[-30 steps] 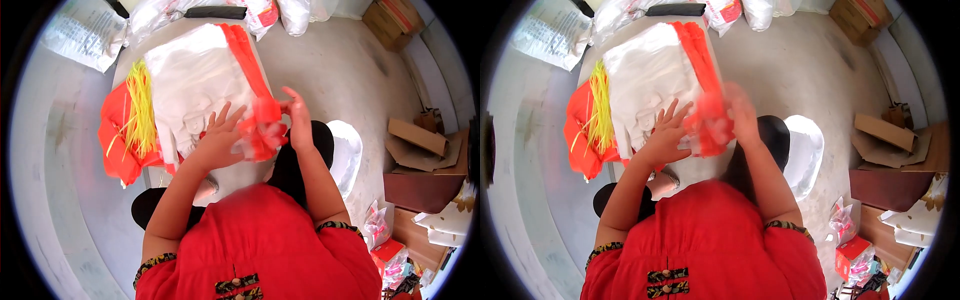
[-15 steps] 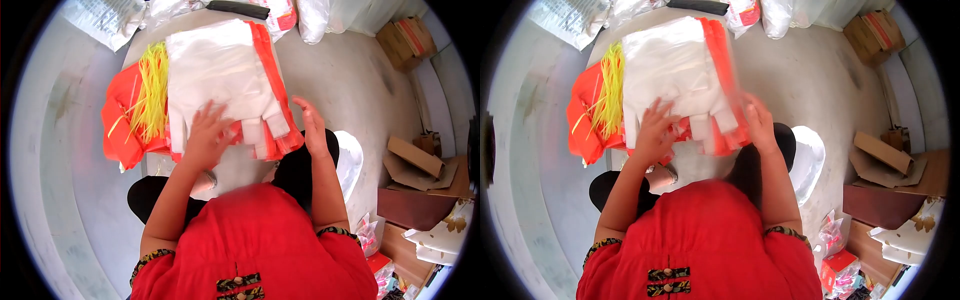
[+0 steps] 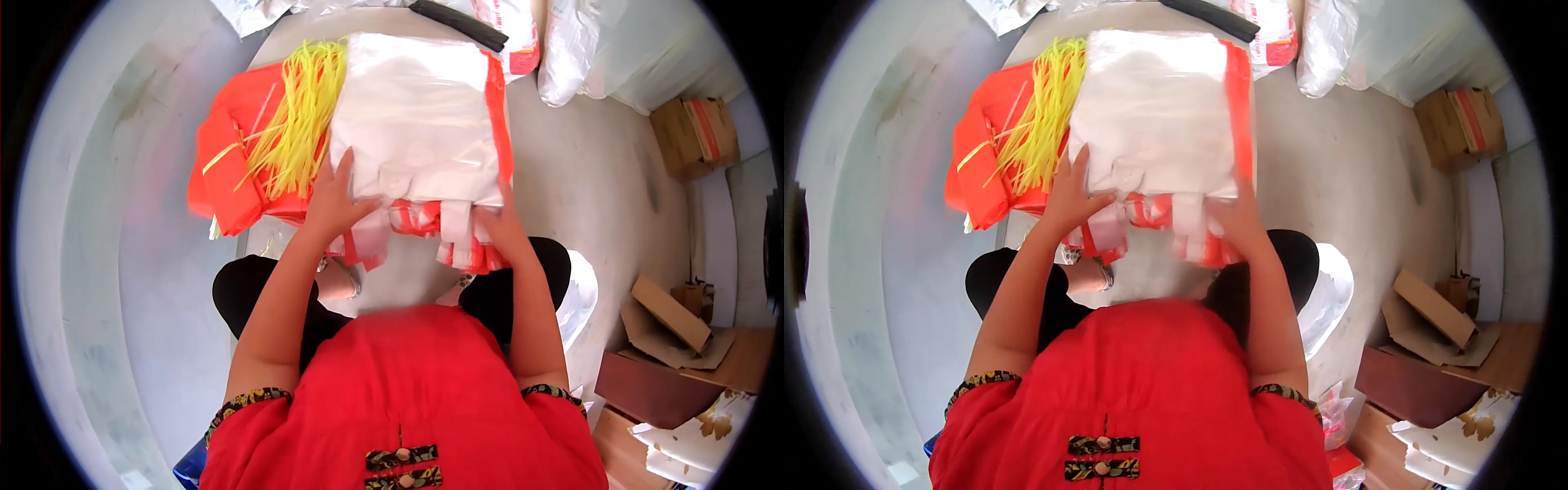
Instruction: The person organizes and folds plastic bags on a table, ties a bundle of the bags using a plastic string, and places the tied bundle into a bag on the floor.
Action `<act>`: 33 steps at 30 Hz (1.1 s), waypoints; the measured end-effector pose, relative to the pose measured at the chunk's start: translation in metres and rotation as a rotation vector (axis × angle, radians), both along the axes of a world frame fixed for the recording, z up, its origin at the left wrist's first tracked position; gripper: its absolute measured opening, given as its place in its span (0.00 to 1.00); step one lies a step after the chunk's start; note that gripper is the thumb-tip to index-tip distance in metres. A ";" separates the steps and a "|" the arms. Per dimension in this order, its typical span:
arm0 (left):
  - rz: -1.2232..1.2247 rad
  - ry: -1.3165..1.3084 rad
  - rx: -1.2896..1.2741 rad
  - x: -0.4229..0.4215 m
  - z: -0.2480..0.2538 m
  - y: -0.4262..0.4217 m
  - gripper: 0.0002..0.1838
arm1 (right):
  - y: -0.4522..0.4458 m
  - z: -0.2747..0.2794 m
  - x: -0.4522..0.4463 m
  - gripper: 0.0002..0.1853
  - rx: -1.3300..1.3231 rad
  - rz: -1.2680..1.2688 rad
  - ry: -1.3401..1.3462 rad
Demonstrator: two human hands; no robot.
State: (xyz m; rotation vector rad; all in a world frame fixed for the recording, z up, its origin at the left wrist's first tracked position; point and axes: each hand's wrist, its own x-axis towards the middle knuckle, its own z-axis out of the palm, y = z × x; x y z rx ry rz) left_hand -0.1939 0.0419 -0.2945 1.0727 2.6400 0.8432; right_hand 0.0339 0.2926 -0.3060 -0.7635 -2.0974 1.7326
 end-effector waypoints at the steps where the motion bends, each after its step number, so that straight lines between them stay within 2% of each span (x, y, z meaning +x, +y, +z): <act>1: -0.008 -0.002 -0.028 -0.003 0.004 -0.001 0.61 | 0.005 -0.003 0.001 0.42 0.287 -0.100 -0.044; 4: -0.116 -0.030 0.012 -0.016 0.000 -0.010 0.61 | -0.006 0.027 0.007 0.41 0.717 -0.225 -0.093; 5: -0.121 -0.004 0.067 -0.017 -0.001 -0.012 0.54 | -0.017 0.045 0.003 0.37 0.741 -0.187 -0.019; 8: -0.043 -0.201 0.472 -0.038 -0.030 -0.022 0.43 | -0.043 0.057 -0.022 0.33 0.837 0.124 0.085; 10: 0.075 -0.434 0.581 -0.045 -0.035 -0.032 0.37 | -0.064 0.061 -0.049 0.31 1.046 0.321 0.130; 11: 0.132 -0.547 0.636 -0.048 -0.036 -0.036 0.35 | -0.077 0.063 -0.061 0.31 1.128 0.335 0.125; 18: 0.036 -0.336 0.436 -0.049 -0.016 -0.041 0.34 | -0.083 0.065 -0.149 0.30 1.376 0.497 0.101; 24: 0.005 -0.267 0.428 -0.074 -0.011 -0.008 0.34 | -0.073 0.075 -0.224 0.29 1.346 0.347 0.093; 27: -0.007 -0.242 0.472 -0.077 -0.003 0.004 0.32 | -0.044 0.065 -0.255 0.31 1.354 0.278 -0.098; 31: -0.049 -0.386 0.547 -0.086 -0.010 0.003 0.31 | 0.002 0.064 -0.291 0.32 1.341 0.226 -0.321; 33: -0.069 -0.294 0.519 -0.091 -0.011 0.008 0.31 | 0.016 0.063 -0.302 0.33 1.285 0.228 -0.396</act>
